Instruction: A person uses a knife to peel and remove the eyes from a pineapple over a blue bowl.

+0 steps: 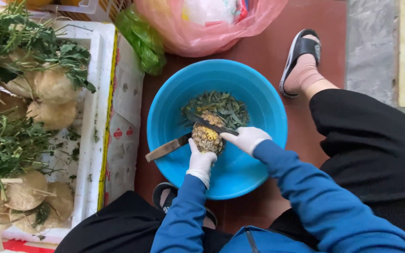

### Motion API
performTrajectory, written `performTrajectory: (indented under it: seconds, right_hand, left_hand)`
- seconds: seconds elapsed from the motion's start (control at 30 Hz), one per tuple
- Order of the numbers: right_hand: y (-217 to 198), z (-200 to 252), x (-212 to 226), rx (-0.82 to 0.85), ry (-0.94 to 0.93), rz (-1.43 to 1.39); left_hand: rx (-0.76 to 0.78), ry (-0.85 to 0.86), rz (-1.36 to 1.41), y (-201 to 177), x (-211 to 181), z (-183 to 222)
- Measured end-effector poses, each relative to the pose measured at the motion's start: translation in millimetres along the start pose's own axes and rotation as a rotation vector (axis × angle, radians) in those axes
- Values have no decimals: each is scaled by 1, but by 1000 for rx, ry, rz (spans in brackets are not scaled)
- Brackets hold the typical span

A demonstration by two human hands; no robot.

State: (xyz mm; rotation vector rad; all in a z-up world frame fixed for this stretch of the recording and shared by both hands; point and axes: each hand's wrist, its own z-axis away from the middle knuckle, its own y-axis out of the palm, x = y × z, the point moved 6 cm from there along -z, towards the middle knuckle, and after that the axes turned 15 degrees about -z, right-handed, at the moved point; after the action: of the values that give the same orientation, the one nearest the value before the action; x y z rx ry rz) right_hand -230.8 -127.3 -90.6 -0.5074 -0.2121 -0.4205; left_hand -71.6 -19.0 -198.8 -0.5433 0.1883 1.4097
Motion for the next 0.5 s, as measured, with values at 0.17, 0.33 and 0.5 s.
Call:
performTrajectory:
  seconds: [0.17, 0.33, 0.5]
  right_hand:
    - [4, 11, 20, 9, -8, -27]
    - [-3, 26, 17, -27, -65, -9]
    - [-2, 9, -3, 5, 21, 9]
  left_hand:
    - [-28, -8, 33, 1, 5, 8]
    - [-3, -72, 211, -9, 0, 21]
    - [-9, 29, 77, 8, 18, -8]
